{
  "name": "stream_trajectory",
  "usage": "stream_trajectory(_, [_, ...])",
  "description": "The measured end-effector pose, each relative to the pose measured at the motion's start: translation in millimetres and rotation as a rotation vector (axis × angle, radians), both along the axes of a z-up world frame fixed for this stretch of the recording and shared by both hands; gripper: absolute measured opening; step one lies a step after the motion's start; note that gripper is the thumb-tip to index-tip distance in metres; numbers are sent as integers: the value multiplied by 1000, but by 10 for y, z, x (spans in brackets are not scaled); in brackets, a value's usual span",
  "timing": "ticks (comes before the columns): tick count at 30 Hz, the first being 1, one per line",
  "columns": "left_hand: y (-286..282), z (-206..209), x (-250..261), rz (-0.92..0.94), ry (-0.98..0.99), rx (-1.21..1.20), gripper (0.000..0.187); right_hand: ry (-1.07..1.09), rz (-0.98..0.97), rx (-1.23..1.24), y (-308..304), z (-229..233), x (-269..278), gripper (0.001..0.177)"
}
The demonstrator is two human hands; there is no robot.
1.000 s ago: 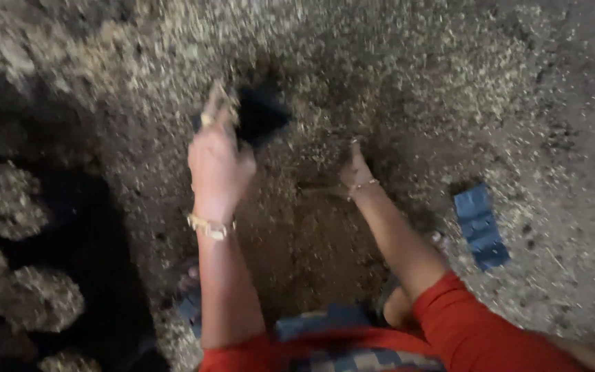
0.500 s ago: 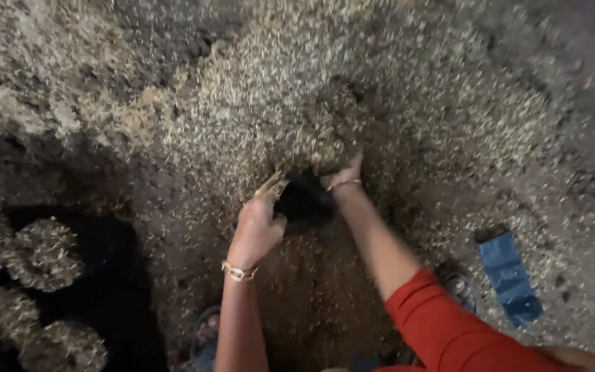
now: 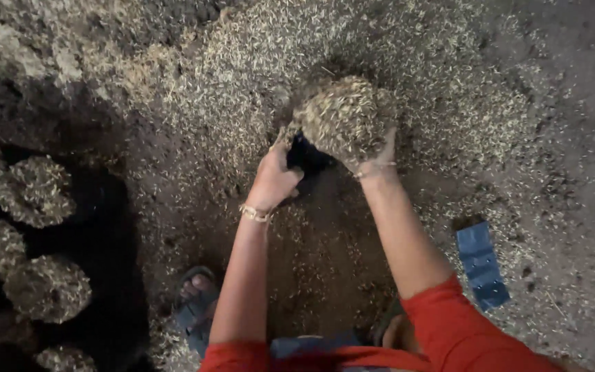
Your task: Filling small black plastic polybags with a soil and rice husk mixture by hand for plant nursery preparation.
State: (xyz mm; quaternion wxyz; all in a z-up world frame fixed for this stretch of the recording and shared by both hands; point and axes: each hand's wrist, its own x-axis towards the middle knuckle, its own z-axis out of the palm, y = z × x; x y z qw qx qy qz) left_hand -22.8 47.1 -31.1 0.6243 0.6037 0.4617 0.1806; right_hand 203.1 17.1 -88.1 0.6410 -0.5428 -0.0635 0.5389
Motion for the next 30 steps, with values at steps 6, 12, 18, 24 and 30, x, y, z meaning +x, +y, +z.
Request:
stream_trajectory(6, [-207, 234, 178, 44, 126, 105, 27, -124, 6, 90, -205, 440, -426, 46])
stream_trajectory(12, [-147, -28, 149, 70, 78, 172, 26, -220, 15, 149, -203, 800, -644, 33])
stream_trajectory(18, [-152, 622, -3, 117, -32, 168, 45, -875, 525, 266, -319, 938, -450, 35])
stream_trajectory(24, [-36, 1016, -453, 226, -295, 533, 73, -1017, 35, 303, -236, -87, -850, 34])
stream_trajectory(30, [171, 1337, -841, 508, -58, 686, 53, -1264, 1102, 418, -226, -592, -2586, 43])
